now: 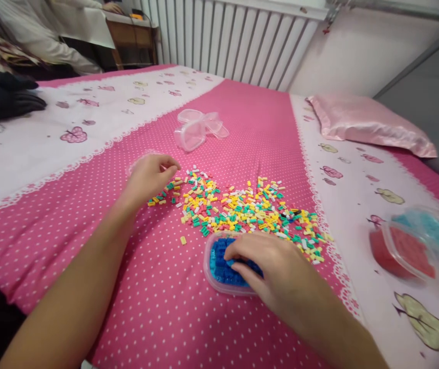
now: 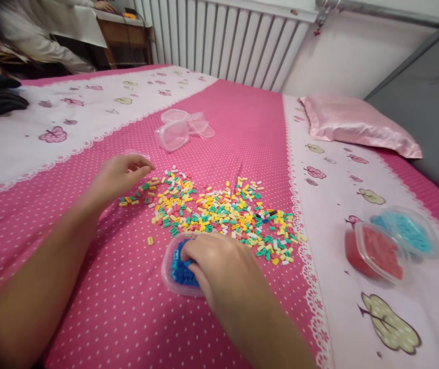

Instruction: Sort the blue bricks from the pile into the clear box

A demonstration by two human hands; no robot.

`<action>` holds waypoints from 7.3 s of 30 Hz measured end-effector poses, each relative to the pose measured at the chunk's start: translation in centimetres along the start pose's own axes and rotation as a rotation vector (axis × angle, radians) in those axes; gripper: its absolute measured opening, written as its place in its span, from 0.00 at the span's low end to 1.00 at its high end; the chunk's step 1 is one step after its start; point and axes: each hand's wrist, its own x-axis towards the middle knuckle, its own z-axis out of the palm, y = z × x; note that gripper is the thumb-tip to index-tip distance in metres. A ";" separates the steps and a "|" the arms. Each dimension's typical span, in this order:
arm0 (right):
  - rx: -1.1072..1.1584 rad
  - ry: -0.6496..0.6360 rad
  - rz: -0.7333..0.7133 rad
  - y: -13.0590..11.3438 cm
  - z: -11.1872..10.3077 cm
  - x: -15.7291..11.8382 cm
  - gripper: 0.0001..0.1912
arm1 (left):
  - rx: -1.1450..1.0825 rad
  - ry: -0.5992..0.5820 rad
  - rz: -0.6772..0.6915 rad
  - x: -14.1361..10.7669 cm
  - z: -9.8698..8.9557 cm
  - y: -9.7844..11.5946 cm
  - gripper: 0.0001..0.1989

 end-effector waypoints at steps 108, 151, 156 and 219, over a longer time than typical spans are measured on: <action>-0.148 0.276 0.374 15.6 -4.8 -0.8 0.05 | -0.045 -0.282 0.680 -0.5 3.9 2.4 0.16; 0.551 0.106 0.176 5.3 -5.4 -0.3 0.07 | 0.037 -0.320 0.667 -1.1 3.7 3.1 0.17; 0.315 0.038 0.136 1.7 -4.6 -0.7 0.08 | 0.032 -0.322 0.665 -1.3 3.5 3.4 0.15; -0.332 -0.171 0.129 -1.0 -0.9 -0.6 0.08 | 0.002 -0.284 0.698 -1.4 3.7 3.0 0.12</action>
